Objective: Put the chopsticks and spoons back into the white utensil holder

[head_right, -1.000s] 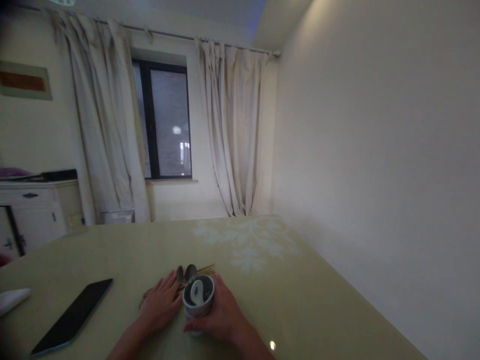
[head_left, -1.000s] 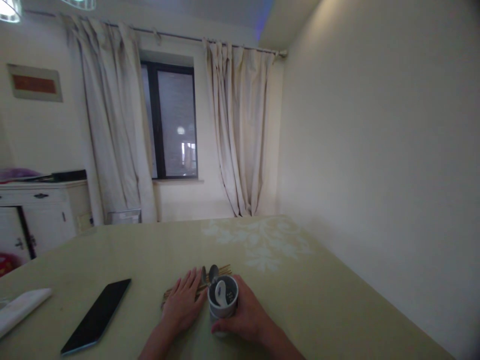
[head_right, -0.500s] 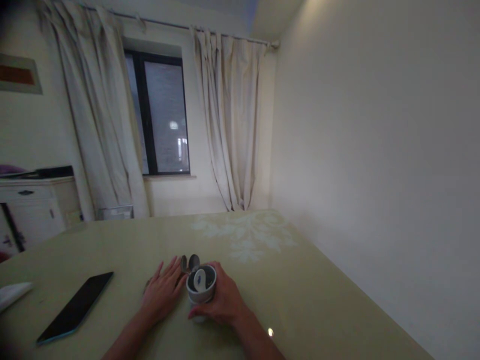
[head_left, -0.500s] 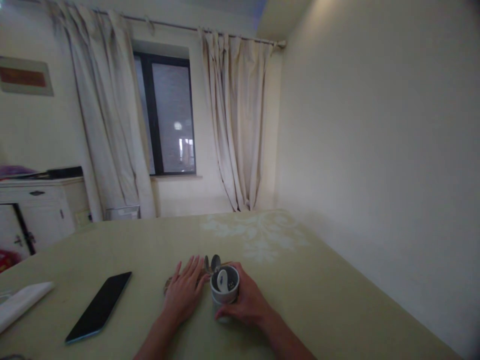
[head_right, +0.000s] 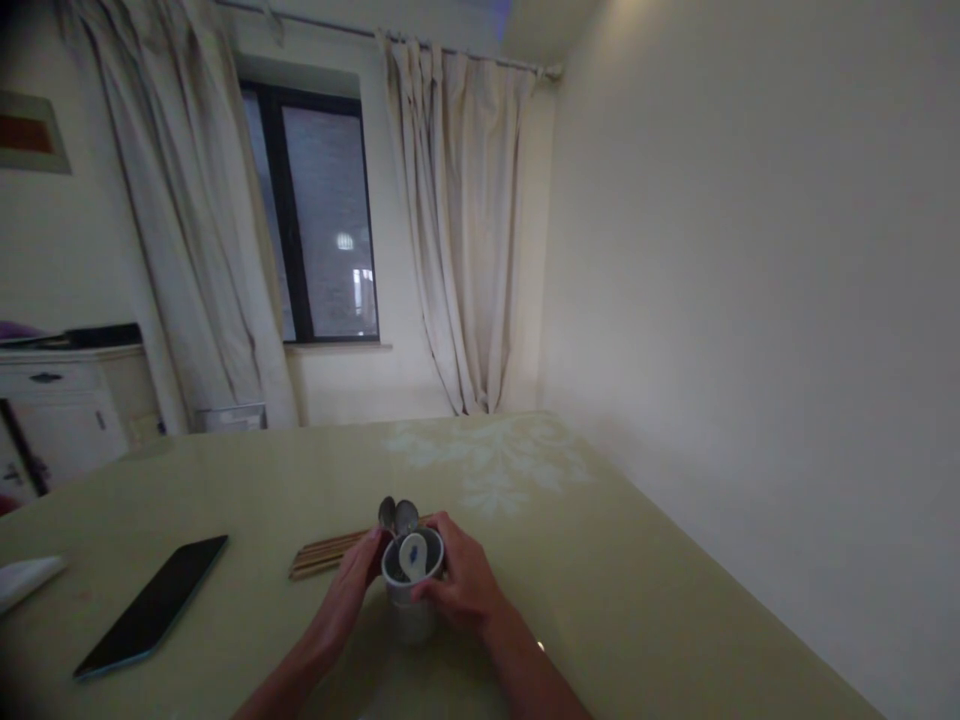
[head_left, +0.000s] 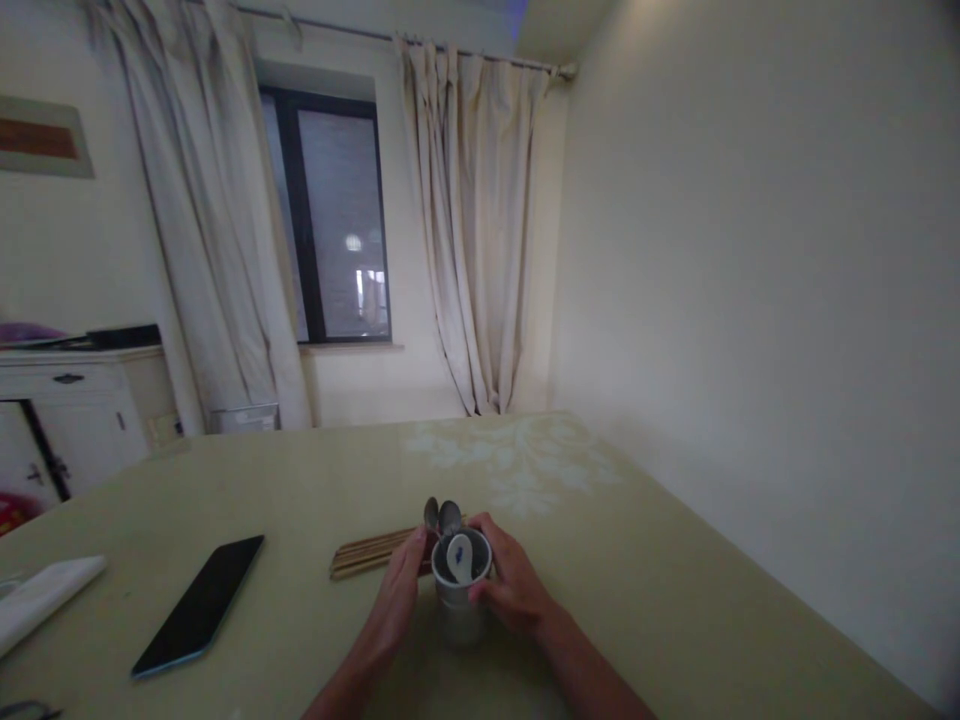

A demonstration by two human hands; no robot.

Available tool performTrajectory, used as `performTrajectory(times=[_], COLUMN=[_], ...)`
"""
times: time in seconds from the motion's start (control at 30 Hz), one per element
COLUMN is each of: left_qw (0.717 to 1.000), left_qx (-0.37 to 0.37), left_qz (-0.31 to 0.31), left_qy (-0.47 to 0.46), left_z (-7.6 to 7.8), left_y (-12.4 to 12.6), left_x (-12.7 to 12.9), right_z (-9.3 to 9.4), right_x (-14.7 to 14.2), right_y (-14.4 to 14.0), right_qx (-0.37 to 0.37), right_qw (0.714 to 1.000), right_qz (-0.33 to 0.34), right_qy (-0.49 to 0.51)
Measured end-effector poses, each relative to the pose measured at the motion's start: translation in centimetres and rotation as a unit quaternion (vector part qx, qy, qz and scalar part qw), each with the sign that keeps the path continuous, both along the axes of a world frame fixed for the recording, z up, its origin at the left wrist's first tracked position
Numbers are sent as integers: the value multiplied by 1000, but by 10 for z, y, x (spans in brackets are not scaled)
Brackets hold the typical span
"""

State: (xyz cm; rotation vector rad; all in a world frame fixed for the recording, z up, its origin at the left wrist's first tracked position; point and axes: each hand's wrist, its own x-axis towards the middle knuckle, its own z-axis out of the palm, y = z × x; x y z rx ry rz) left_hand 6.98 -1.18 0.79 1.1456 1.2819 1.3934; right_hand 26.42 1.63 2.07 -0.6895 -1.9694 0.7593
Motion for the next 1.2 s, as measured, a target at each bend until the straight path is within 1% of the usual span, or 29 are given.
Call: performTrajectory(times=[0.13,0.27,0.37,0.5,0.6,0.77,0.87,0.97,1.03,1.2], left_qw=[999,996,996,997,996,994,994,994,994,995], left_qx=[13,19,-1,-18,-20,-13,-7,4,10,-6], left_qz=[-35,-72,-75,-63,-69,-72,-73,-75,-79,-70], left_qy=[12,43,50,47,51,79,81,79,76,67], left_z=[4,6,5,0,-1,-3,-4,-4,-3,-1], left_y=[-4,-9,-11,-11,-13,-17,-16,-15,-15,-18], left_x=[3,8,12,15,16,15,15,15,16,16], right_z=[4,10,18,27,33,38,40,42,43,44], right_x=[1,1,-1,-5,-8,-9,-8,-8,-8,-8], right_y=[2,4,5,1,-5,-13,-15,-15,-15,-17], right_qx=[-15,-83,-138,-174,-184,-174,-166,-173,-179,-186], right_qw=[998,989,980,974,972,973,973,971,970,970], right_qz=[7,-4,-1,19,22,15,17,26,20,6], right_qy=[56,124,145,146,146,150,161,165,161,155])
